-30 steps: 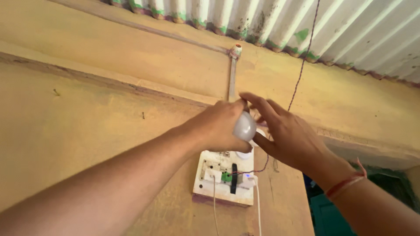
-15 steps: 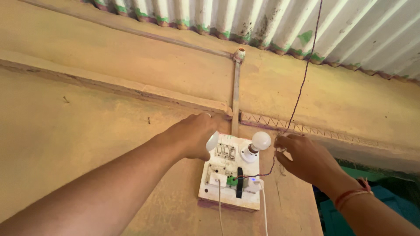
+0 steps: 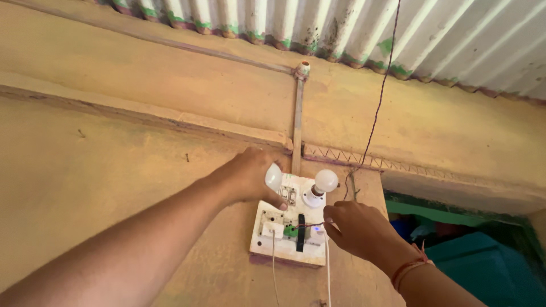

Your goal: The person repeatedly screws and unscrews light bulbs into a wall-mounted socket and a handheld lamp. They move between the wall socket and a table, handling multiple bulbs and testing the connection by turning the light on and off.

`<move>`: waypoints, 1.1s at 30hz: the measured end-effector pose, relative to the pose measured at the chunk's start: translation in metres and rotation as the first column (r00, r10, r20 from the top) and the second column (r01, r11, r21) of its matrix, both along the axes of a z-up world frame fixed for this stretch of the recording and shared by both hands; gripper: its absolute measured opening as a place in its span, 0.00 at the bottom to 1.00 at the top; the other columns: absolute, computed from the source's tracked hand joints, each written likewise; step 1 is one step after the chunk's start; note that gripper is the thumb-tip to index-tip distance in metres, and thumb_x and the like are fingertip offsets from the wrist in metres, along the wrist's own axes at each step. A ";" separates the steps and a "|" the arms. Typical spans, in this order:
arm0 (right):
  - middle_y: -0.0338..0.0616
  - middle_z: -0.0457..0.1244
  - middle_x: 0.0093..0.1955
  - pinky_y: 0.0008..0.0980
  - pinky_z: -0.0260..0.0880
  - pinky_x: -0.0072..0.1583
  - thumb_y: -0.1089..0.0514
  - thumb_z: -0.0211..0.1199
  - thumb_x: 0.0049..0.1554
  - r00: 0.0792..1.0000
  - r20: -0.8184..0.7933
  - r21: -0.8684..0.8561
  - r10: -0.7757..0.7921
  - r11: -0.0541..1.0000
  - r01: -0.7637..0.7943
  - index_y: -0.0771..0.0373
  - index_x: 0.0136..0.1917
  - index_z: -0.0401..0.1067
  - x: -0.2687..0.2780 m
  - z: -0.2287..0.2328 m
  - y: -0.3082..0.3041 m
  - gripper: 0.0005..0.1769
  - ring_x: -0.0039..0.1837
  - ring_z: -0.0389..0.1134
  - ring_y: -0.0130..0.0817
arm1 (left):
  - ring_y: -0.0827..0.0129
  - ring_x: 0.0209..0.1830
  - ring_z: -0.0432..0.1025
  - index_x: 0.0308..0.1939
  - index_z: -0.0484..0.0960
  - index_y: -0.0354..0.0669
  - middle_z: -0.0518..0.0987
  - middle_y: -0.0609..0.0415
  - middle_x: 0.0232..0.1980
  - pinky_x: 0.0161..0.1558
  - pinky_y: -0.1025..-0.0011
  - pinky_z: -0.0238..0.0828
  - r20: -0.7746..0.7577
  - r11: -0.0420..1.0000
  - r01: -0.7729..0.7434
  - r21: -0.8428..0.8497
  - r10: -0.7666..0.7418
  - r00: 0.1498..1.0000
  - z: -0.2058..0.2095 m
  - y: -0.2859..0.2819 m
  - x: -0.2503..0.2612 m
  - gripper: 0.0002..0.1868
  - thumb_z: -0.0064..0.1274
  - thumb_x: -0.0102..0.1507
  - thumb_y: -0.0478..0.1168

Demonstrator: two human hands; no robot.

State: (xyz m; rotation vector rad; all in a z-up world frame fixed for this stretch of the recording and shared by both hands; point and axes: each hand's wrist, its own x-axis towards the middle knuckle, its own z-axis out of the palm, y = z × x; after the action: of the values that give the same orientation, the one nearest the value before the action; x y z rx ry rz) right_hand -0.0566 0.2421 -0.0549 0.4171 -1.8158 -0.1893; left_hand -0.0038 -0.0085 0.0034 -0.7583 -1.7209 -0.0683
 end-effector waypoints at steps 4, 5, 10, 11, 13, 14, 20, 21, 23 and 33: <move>0.48 0.70 0.44 0.50 0.74 0.51 0.51 0.58 0.57 0.999 -0.017 -0.001 0.028 1.000 -0.028 0.58 0.46 0.74 0.008 0.004 0.004 0.10 0.49 0.72 0.50 | 0.51 0.54 0.75 0.45 0.85 0.46 0.82 0.45 0.49 0.54 0.57 0.74 -0.080 0.995 -0.088 -0.042 0.084 0.993 0.013 0.004 0.013 0.37 0.81 0.35 0.51; 0.48 0.70 0.45 0.50 0.74 0.52 0.51 0.58 0.57 1.000 -0.003 -0.011 0.009 1.000 -0.009 0.57 0.46 0.74 0.011 0.006 0.006 0.10 0.49 0.72 0.51 | 0.51 0.54 0.77 0.48 0.84 0.46 0.83 0.45 0.49 0.55 0.58 0.74 -0.068 0.995 -0.088 -0.042 0.085 0.994 0.015 0.005 0.017 0.38 0.80 0.35 0.51; 0.49 0.70 0.45 0.50 0.74 0.52 0.50 0.58 0.58 1.000 0.011 -0.036 -0.020 0.999 0.020 0.55 0.47 0.74 0.021 0.024 0.019 0.10 0.49 0.73 0.52 | 0.49 0.58 0.74 0.59 0.80 0.50 0.79 0.41 0.55 0.58 0.56 0.72 -0.021 0.978 -0.205 0.041 0.206 0.978 0.023 0.020 0.036 0.43 0.75 0.42 0.57; 0.49 0.71 0.45 0.51 0.74 0.52 0.50 0.57 0.59 1.000 -0.006 -0.036 -0.021 0.999 0.021 0.56 0.46 0.75 0.021 0.029 0.022 0.11 0.49 0.73 0.52 | 0.50 0.58 0.75 0.59 0.81 0.49 0.80 0.41 0.56 0.59 0.57 0.73 -0.002 0.970 -0.240 0.038 0.240 0.971 0.025 0.023 0.039 0.41 0.72 0.45 0.59; 0.49 0.71 0.45 0.51 0.74 0.53 0.49 0.56 0.61 0.999 -0.033 -0.035 -0.023 0.999 0.022 0.57 0.45 0.76 0.017 0.038 0.027 0.13 0.50 0.73 0.53 | 0.51 0.59 0.76 0.59 0.82 0.49 0.82 0.44 0.59 0.61 0.58 0.73 -0.007 0.966 -0.257 0.007 0.257 0.966 0.030 0.028 0.040 0.38 0.68 0.48 0.60; 0.49 0.71 0.45 0.51 0.74 0.53 0.49 0.56 0.60 1.000 -0.013 -0.037 -0.011 0.999 0.011 0.56 0.46 0.76 0.013 0.042 0.027 0.12 0.50 0.72 0.53 | 0.52 0.60 0.76 0.59 0.82 0.49 0.82 0.46 0.60 0.62 0.59 0.73 -0.032 0.971 -0.240 -0.021 0.239 0.970 0.033 0.029 0.040 0.37 0.67 0.48 0.59; 0.49 0.70 0.45 0.51 0.74 0.52 0.49 0.57 0.59 1.000 -0.026 -0.030 0.009 0.999 -0.010 0.56 0.49 0.76 0.005 0.101 0.036 0.12 0.50 0.73 0.51 | 0.50 0.64 0.72 0.59 0.80 0.43 0.78 0.43 0.63 0.62 0.55 0.71 -0.016 0.890 -0.452 -0.058 0.452 0.892 0.079 0.044 0.030 0.38 0.71 0.48 0.53; 0.49 0.70 0.45 0.50 0.75 0.52 0.49 0.56 0.60 1.000 -0.015 -0.042 0.000 0.999 -0.001 0.56 0.49 0.76 0.006 0.107 0.037 0.13 0.50 0.73 0.51 | 0.49 0.65 0.72 0.58 0.79 0.40 0.78 0.41 0.63 0.62 0.56 0.72 0.069 0.842 -0.538 -0.037 0.539 0.839 0.082 0.046 0.027 0.37 0.71 0.50 0.53; 0.49 0.71 0.45 0.49 0.75 0.53 0.49 0.56 0.61 0.999 -0.025 -0.077 0.021 0.997 -0.022 0.57 0.49 0.76 0.004 0.109 0.039 0.13 0.50 0.73 0.50 | 0.48 0.65 0.70 0.60 0.74 0.42 0.75 0.41 0.62 0.61 0.56 0.72 -0.009 0.863 -0.504 -0.029 0.504 0.864 0.087 0.050 0.021 0.39 0.73 0.48 0.48; 0.49 0.72 0.49 0.49 0.73 0.57 0.46 0.59 0.59 0.979 -0.177 -0.168 0.097 0.978 -0.127 0.59 0.53 0.77 -0.044 0.115 0.049 0.17 0.54 0.73 0.51 | 0.45 0.63 0.70 0.65 0.66 0.43 0.73 0.40 0.60 0.61 0.54 0.71 -0.108 0.889 -0.458 -0.002 0.455 0.884 0.080 0.046 -0.044 0.43 0.72 0.52 0.48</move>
State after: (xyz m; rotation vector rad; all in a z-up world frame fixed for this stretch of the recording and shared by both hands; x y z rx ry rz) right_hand -0.1002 0.2913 0.0604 0.3639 -1.6227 0.0175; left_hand -0.0479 0.0371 0.0830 -0.3504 -1.7606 0.3168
